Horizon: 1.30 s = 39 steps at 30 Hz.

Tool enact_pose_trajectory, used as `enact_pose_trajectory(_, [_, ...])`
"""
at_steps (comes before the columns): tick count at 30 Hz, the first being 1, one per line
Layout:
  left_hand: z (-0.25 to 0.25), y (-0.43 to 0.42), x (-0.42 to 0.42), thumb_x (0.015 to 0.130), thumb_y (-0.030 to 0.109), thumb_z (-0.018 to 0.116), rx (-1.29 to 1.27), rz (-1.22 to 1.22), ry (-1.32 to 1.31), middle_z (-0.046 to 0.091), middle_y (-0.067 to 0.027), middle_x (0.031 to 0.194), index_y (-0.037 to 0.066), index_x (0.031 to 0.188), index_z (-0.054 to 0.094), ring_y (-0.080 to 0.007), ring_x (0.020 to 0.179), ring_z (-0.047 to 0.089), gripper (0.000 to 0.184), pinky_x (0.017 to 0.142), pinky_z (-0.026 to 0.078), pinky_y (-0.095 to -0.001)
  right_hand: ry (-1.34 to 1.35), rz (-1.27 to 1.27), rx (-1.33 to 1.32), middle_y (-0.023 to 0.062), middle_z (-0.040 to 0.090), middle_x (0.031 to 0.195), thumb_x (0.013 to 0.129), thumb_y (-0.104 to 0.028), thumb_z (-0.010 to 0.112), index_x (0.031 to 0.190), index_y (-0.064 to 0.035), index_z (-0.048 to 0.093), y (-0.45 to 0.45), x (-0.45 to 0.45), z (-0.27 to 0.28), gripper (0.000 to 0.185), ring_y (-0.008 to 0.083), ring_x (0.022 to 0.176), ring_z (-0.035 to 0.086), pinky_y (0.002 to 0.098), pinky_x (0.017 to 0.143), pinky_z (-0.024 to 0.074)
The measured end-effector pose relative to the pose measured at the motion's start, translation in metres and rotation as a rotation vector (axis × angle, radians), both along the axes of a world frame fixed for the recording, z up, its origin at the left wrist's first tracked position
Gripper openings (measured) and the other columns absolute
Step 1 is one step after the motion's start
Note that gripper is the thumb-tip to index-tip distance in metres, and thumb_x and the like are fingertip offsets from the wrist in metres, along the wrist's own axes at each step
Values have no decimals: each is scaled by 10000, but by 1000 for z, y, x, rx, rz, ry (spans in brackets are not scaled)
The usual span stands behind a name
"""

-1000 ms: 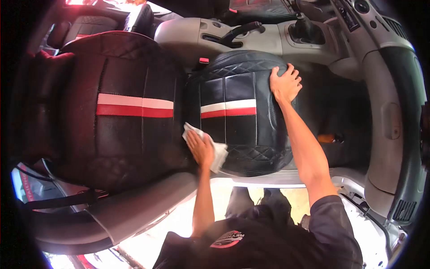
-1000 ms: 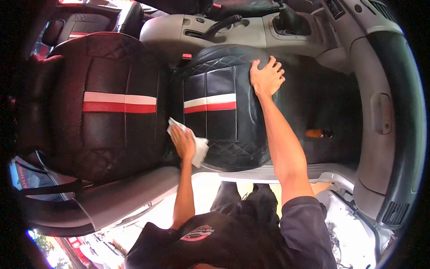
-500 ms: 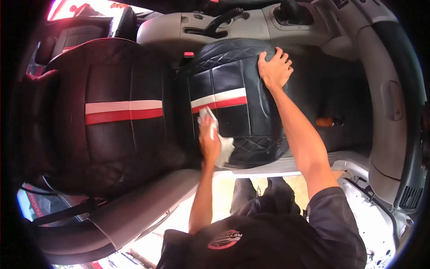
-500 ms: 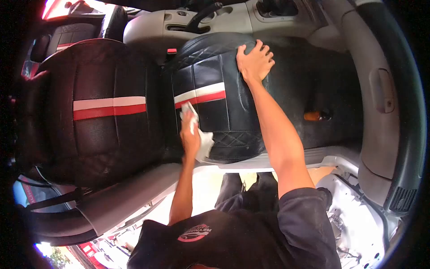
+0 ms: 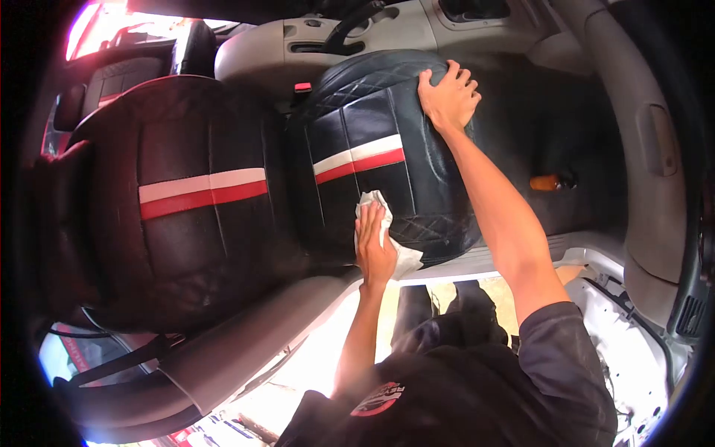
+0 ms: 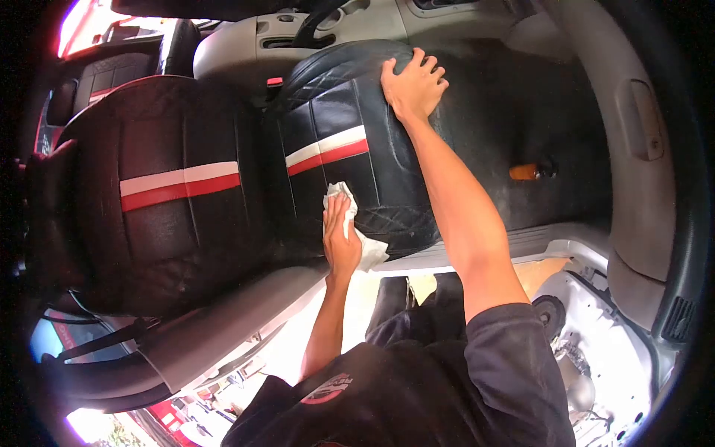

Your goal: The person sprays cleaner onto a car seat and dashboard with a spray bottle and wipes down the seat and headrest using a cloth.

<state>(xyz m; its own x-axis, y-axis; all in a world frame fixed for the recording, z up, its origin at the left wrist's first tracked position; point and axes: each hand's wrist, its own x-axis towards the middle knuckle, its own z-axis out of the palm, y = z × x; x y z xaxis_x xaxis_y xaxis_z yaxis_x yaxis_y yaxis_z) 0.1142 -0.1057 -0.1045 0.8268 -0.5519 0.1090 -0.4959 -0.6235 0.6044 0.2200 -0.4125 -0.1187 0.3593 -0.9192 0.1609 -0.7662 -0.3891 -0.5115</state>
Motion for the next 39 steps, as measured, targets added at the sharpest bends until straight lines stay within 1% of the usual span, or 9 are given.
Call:
enact_pose_trajectory(4, [-7,-24,28,988,-53,516,-16,47,-12,568,-217,1501,-26,1361,622,-393,1480,443,389,1252,292,-502,-15,4,-1,206,614,1298,925,-528,531,1364,-63,589,-1,-1,0,642,398,1197,579,536,1017,440])
enact_pose_trajectory(6, [-7,-20,28,944,-55,576,-49,33,-21,582,-195,1487,-4,1335,637,-393,1470,456,398,1243,314,-513,29,10,54,198,600,1344,937,-550,523,1399,-85,568,1,-4,3,656,397,1230,573,533,1043,430])
enact_pose_trajectory(12, [-6,2,-8,946,-56,555,5,62,-1,600,-181,1468,21,1308,644,-376,1481,453,380,1242,307,-525,31,10,95,194,592,1369,939,-566,522,1423,-97,553,1,-2,6,675,394,1262,564,533,1069,419])
enact_pose_trajectory(16, [-13,-22,54,955,-42,556,-28,53,-110,601,-197,1469,6,1360,627,-385,1457,480,414,1226,337,-509,30,12,85,197,592,1374,936,-563,522,1425,-99,554,-1,-2,6,675,395,1261,565,534,1072,419])
enact_pose_trajectory(20, [-29,23,115,978,15,595,-90,202,36,640,-243,1400,-16,1367,628,-395,1337,593,392,1130,450,-435,25,9,73,200,594,1374,937,-558,520,1428,-99,553,-2,0,7,673,396,1260,566,536,1069,423])
enact_pose_trajectory(25, [10,23,73,906,81,742,-180,284,114,657,-200,1337,22,1247,688,-397,1286,609,350,1111,459,-431,8,6,29,204,607,1320,928,-530,522,1394,-70,569,0,-2,4,657,392,1218,574,524,1029,442])
enact_pose_trajectory(28, [20,9,75,852,81,802,-113,110,-107,675,-131,1211,68,1095,756,-332,1232,632,247,1054,482,-409,20,2,39,204,611,1315,927,-526,522,1391,-69,572,0,-2,5,654,390,1211,578,517,1023,444])
enact_pose_trajectory(34, [17,-4,83,781,92,843,22,-100,-4,657,-84,1072,75,861,783,-300,1128,619,101,970,486,-414,-6,6,22,203,619,1304,923,-522,524,1379,-68,581,0,-2,2,647,387,1196,587,513,1022,444])
enact_pose_trajectory(39, [16,-5,88,770,79,832,16,-140,-18,656,-77,1038,79,866,784,-291,1064,619,107,956,486,-405,-5,3,25,207,615,1308,925,-522,527,1375,-66,582,0,-2,5,643,391,1195,586,518,1021,444])
